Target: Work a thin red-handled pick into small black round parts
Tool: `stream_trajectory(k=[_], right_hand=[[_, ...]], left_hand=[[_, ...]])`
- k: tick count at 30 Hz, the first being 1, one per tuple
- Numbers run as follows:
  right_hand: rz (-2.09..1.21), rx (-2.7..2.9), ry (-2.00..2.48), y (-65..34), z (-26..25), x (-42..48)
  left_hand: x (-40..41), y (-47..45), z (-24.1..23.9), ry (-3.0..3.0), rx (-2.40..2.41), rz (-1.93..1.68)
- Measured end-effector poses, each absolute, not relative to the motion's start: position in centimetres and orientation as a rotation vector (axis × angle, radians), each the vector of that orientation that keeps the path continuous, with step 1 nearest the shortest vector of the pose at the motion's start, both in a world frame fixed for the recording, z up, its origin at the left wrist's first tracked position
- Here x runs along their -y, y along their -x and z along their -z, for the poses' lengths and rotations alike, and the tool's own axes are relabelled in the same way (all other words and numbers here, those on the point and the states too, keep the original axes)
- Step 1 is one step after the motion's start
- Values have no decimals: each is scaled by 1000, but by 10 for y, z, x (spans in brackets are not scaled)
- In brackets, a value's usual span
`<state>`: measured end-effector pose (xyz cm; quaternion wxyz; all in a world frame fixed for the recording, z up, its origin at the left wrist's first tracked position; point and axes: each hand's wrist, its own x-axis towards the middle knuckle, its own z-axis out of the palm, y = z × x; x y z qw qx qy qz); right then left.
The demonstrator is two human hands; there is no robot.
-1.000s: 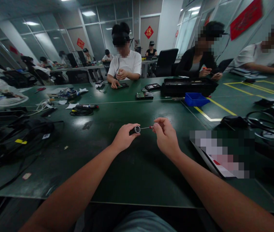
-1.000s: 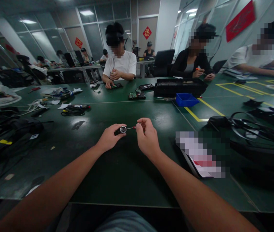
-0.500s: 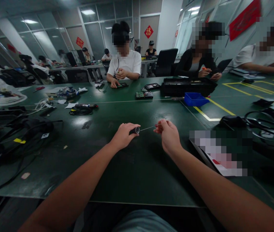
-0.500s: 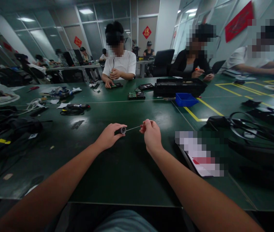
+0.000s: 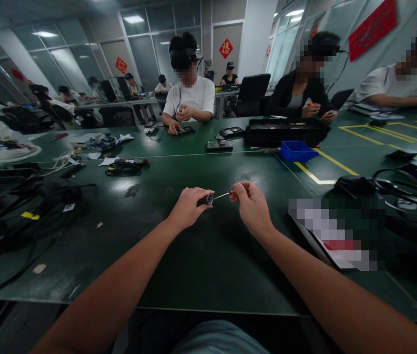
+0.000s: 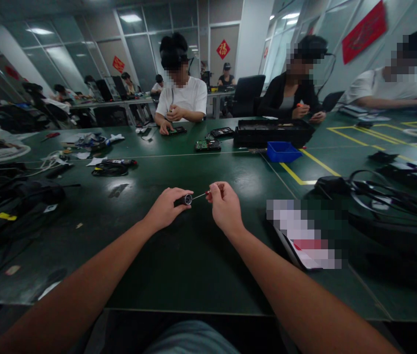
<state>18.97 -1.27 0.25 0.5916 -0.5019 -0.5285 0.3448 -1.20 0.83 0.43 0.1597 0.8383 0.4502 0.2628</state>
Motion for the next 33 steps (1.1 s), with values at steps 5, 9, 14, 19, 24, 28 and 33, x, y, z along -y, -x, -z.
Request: stream_trajectory(k=[5, 9, 14, 19, 24, 28, 33], right_hand=[[-748, 1293, 1216, -190, -4, 15], [-806, 1247, 1214, -190, -2, 14], [-820, 1237, 1234, -188, -3, 14], [-722, 1249, 1294, -190, -6, 17], [-520, 1296, 1268, -193, -12, 23], [-501, 1405, 1211, -192, -14, 26], [-435, 1435, 1287, -192, -13, 24]], left_hand=[[-9, 13, -4, -2411, -1323, -746], [-9, 13, -4, -2414, -1320, -749], [-10, 12, -1, -2436, -1309, -747], [-10, 12, 0, -2418, -1317, -734], [-10, 12, -1, -2394, -1310, -731], [-11, 11, 0, -2405, -1295, -731], [-10, 12, 0, -2382, -1307, -727]])
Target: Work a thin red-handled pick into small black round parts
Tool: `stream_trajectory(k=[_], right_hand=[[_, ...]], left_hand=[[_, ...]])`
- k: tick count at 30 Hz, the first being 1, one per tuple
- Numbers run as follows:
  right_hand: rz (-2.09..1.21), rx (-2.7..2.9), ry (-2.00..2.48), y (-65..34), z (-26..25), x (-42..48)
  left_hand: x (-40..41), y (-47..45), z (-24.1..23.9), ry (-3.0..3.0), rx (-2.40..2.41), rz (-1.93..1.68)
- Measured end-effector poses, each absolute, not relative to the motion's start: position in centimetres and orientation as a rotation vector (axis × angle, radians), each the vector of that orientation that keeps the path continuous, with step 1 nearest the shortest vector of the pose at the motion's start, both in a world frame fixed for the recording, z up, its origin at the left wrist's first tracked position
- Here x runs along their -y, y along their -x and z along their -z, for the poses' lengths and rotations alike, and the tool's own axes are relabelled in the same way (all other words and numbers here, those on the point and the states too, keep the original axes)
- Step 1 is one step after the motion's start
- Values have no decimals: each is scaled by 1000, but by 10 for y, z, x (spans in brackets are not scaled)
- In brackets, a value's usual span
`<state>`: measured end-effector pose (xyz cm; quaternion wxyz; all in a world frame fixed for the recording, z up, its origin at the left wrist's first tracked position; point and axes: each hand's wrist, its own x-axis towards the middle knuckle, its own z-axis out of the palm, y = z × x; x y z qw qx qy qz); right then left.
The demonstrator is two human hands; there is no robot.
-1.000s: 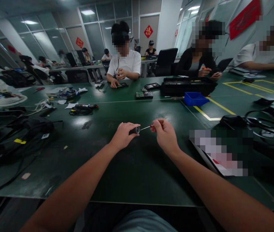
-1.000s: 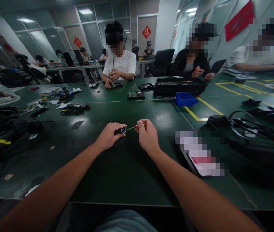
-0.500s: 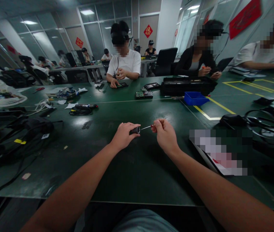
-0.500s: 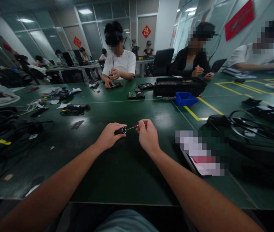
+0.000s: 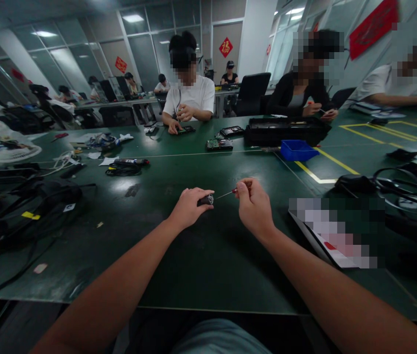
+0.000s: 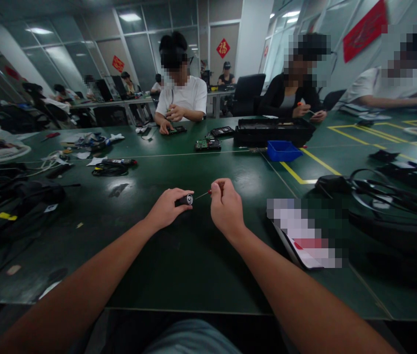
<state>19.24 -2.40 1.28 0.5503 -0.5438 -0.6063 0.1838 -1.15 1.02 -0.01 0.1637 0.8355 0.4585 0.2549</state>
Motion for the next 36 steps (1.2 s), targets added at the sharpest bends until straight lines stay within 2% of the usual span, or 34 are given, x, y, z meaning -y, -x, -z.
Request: stream_trajectory(k=[17, 25, 31, 36], right_hand=[[-392, 1489, 1340, -194, -16, 23], [-372, 1474, 1375, -195, -16, 22], [-390, 1452, 1339, -196, -18, 23], [-378, 1437, 1314, -196, -19, 24]], left_hand=[[-12, 11, 3, -2375, -1275, -668], [-9, 11, -1, -2224, -1307, -771], [-16, 14, -2, -1750, -1225, -1063], [-14, 11, -10, -1442, -1071, -1098]])
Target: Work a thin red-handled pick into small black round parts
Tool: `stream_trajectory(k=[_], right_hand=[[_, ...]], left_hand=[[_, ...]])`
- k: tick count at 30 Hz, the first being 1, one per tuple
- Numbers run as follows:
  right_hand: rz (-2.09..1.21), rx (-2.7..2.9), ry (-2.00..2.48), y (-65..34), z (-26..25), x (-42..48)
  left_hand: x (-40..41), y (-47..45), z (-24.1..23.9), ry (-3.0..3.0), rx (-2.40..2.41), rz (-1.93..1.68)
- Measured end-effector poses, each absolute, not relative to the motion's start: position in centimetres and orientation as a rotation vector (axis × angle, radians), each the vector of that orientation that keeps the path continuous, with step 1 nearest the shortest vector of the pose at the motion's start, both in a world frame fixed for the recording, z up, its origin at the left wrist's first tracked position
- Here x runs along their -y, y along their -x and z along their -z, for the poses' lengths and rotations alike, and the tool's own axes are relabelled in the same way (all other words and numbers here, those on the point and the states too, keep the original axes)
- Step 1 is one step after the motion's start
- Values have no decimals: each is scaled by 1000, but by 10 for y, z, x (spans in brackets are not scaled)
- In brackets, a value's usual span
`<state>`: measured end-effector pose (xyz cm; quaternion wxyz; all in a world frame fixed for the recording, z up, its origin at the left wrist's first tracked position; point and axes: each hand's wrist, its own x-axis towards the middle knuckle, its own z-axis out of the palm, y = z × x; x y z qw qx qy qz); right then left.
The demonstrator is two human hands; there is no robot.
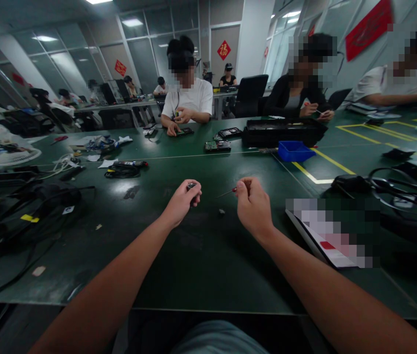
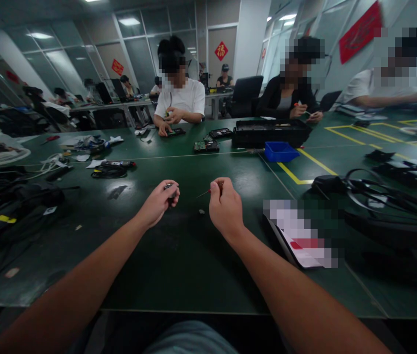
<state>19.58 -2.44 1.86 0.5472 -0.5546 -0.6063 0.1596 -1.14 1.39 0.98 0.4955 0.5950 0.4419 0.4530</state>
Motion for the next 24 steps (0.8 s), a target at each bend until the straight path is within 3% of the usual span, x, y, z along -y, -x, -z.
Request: stream_trajectory(k=[8, 17, 24], right_hand=[[-316, 1421, 1275, -196, -23, 28], [-261, 1432, 1247, -195, -21, 26], [-270, 1450, 1241, -195, -20, 27]], left_hand=[[3, 0, -38, -2057, -1271, -650], [3, -24, -22, -2549, -1315, -59], [-6, -24, -21, -2521, -1251, -105]])
